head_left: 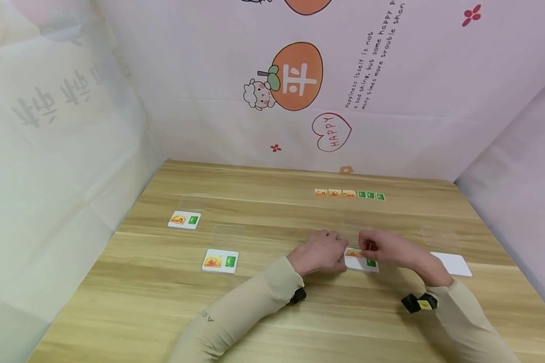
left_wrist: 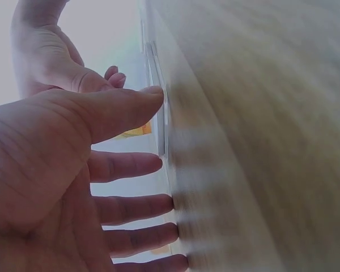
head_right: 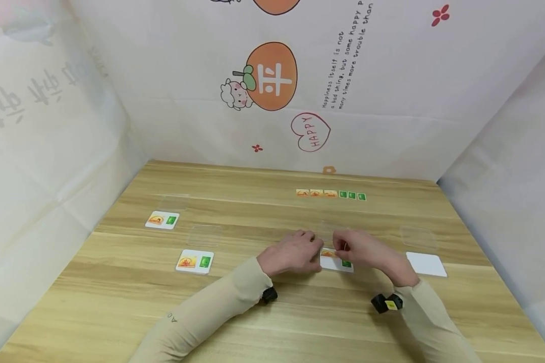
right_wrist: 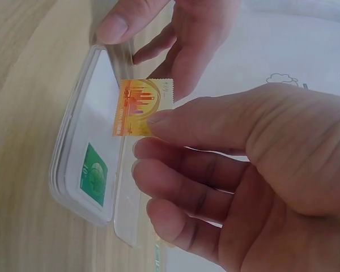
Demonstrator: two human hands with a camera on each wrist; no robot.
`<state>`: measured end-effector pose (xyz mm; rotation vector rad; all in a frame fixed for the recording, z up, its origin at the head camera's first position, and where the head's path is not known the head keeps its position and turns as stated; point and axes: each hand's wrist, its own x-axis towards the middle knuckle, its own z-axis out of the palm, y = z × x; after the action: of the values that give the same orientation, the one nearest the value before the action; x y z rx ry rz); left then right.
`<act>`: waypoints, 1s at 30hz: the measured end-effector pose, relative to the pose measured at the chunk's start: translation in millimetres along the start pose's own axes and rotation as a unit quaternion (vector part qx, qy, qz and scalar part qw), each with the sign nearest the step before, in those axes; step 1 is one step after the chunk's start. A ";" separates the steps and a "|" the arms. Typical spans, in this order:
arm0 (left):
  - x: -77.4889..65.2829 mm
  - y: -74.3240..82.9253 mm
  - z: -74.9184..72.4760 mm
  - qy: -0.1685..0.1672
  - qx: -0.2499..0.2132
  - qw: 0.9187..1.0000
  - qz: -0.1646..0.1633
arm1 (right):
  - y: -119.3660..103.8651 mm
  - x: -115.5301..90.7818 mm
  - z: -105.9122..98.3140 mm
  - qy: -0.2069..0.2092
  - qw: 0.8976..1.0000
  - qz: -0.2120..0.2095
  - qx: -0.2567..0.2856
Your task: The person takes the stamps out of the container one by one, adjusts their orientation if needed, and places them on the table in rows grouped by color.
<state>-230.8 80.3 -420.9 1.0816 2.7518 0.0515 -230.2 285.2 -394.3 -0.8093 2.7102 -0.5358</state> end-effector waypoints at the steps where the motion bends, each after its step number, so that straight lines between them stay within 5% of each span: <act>1: -0.7 -1.2 -0.2 0.001 -0.005 1.000 -0.001 | 0.1 1.2 0.0 -0.001 1.000 -0.002 0.000; 15: -17.2 -16.7 -5.8 -0.021 -0.018 0.999 -0.018 | -5.1 13.2 -7.7 -0.004 1.000 0.001 -0.007; 30: -33.7 -35.2 -3.7 -0.003 -0.009 1.000 -0.025 | -7.0 27.4 -13.8 0.001 1.000 -0.015 -0.012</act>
<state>-231.0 31.7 -415.5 1.0059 2.7664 0.0670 -253.9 268.0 -382.9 -0.8562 2.7158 -0.5130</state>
